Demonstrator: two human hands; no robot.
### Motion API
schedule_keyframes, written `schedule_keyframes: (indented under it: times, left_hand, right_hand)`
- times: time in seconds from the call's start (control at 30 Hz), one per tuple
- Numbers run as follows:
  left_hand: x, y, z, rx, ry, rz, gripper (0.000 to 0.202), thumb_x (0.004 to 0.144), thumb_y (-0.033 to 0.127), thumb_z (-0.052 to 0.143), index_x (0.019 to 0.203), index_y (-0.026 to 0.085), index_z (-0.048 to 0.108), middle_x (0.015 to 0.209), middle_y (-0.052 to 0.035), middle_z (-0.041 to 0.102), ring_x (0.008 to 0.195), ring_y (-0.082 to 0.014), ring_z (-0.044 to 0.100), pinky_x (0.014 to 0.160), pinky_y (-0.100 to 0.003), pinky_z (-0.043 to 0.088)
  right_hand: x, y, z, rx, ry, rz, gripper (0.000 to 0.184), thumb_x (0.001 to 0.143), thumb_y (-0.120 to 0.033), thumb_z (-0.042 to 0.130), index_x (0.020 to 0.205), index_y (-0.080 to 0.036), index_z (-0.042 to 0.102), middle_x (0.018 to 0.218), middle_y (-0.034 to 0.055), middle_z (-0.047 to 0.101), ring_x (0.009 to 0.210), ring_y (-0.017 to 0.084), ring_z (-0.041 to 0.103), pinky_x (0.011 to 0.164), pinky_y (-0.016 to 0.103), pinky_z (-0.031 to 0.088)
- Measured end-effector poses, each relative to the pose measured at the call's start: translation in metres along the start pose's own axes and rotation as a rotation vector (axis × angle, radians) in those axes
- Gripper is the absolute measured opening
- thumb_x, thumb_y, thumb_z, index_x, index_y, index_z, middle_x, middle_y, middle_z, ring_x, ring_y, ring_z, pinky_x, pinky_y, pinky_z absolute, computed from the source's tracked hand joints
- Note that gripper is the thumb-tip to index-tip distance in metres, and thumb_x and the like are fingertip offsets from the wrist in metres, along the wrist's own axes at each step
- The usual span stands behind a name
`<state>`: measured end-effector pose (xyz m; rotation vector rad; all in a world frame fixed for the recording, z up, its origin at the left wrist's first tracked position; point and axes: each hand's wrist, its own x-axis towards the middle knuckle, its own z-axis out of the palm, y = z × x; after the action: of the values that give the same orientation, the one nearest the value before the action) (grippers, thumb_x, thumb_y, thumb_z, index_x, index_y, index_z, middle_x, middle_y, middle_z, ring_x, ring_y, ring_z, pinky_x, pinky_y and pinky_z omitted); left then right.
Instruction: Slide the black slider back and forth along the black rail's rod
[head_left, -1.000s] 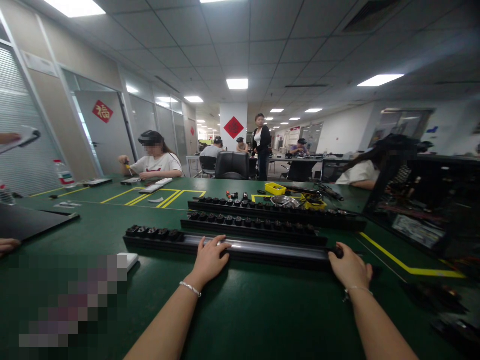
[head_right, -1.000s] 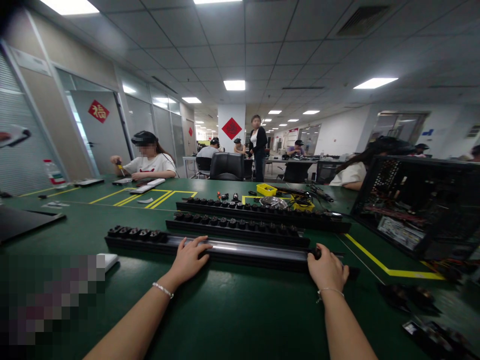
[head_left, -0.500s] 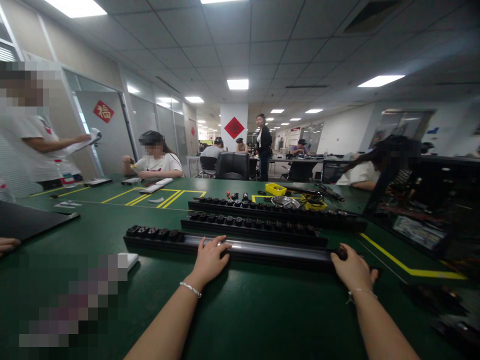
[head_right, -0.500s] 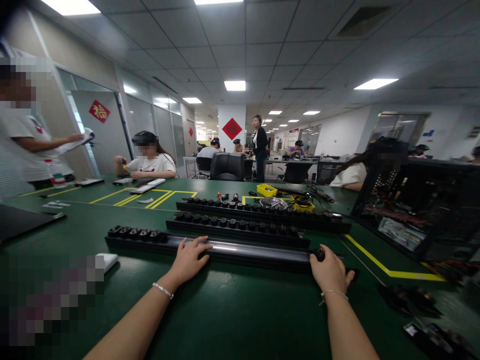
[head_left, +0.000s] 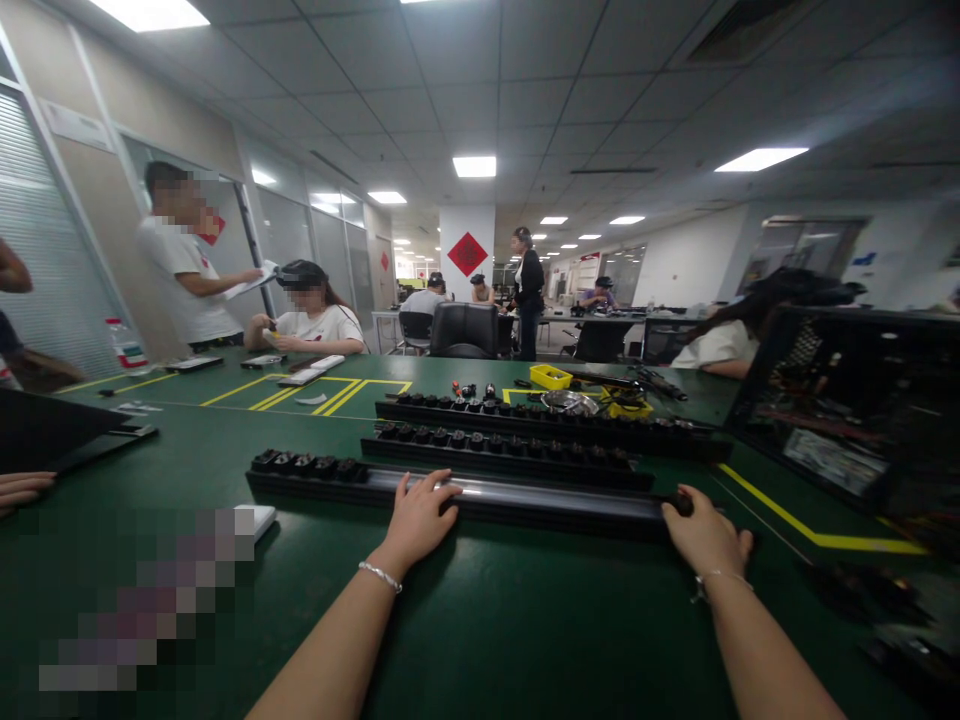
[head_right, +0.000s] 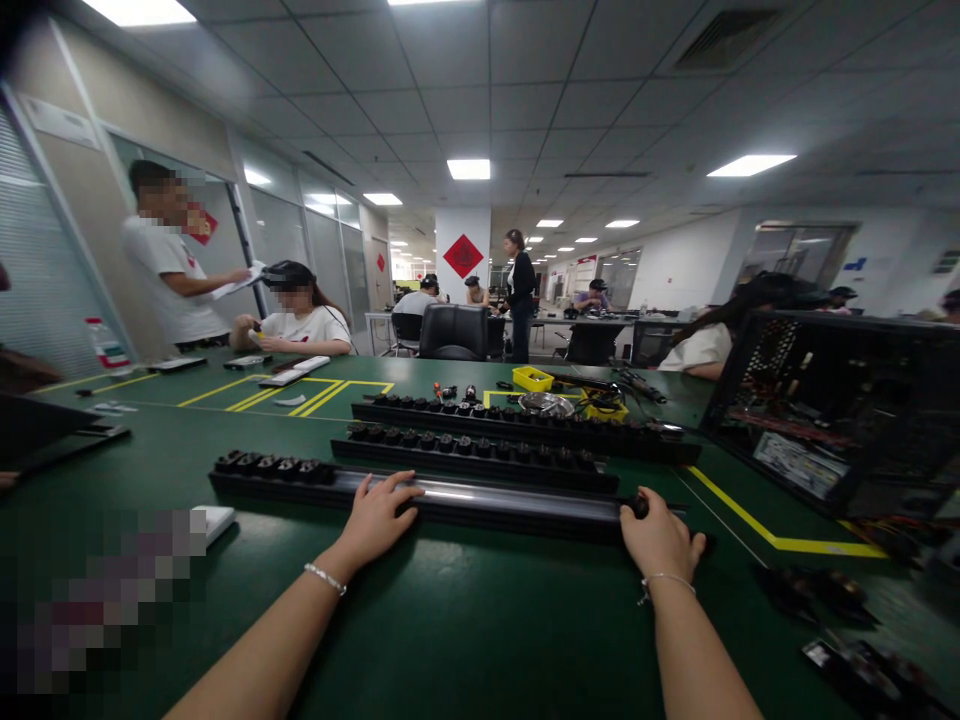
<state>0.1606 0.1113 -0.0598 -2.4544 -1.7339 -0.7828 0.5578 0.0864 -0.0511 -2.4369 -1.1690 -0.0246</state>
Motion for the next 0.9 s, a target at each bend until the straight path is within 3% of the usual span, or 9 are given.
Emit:
schedule_keyframes:
  times: [0.2,0.6,0.9]
  left_hand:
    - [-0.001,0.000,0.000,-0.003,0.014,0.003,0.026,0.077,0.030,0.050,0.101,0.036,0.059,0.127,0.0034,0.050,0.113,-0.0192,0.048,0.106,-0.051,0.011]
    - [-0.001,0.000,-0.001,-0.003,0.001,-0.002,0.027,0.077,0.029,0.050,0.102,0.036,0.058,0.127,0.0033,0.050,0.112,-0.0188,0.048,0.105,-0.051,0.010]
    - [-0.001,0.000,0.000,-0.014,0.013,0.007,0.026,0.078,0.030,0.050,0.102,0.037,0.058,0.127,0.0040,0.050,0.111,-0.0185,0.048,0.105,-0.051,0.011]
  right_hand:
    - [0.003,0.003,-0.006,-0.037,-0.002,-0.047,0.055,0.075,-0.049,0.034,0.123,-0.024,0.047,0.109,0.0107,0.060,0.106,0.030,0.050,0.090,0.045,0.035]
    - [0.003,0.004,-0.008,0.013,0.029,-0.058,0.052,0.076,-0.044,0.035,0.121,-0.023,0.049,0.109,0.0097,0.059,0.105,0.029,0.051,0.090,0.046,0.037]
    - [0.013,0.018,-0.003,-0.003,0.038,-0.104,0.058,0.074,-0.051,0.034,0.121,-0.020,0.049,0.112,0.0126,0.057,0.109,0.032,0.048,0.089,0.047,0.037]
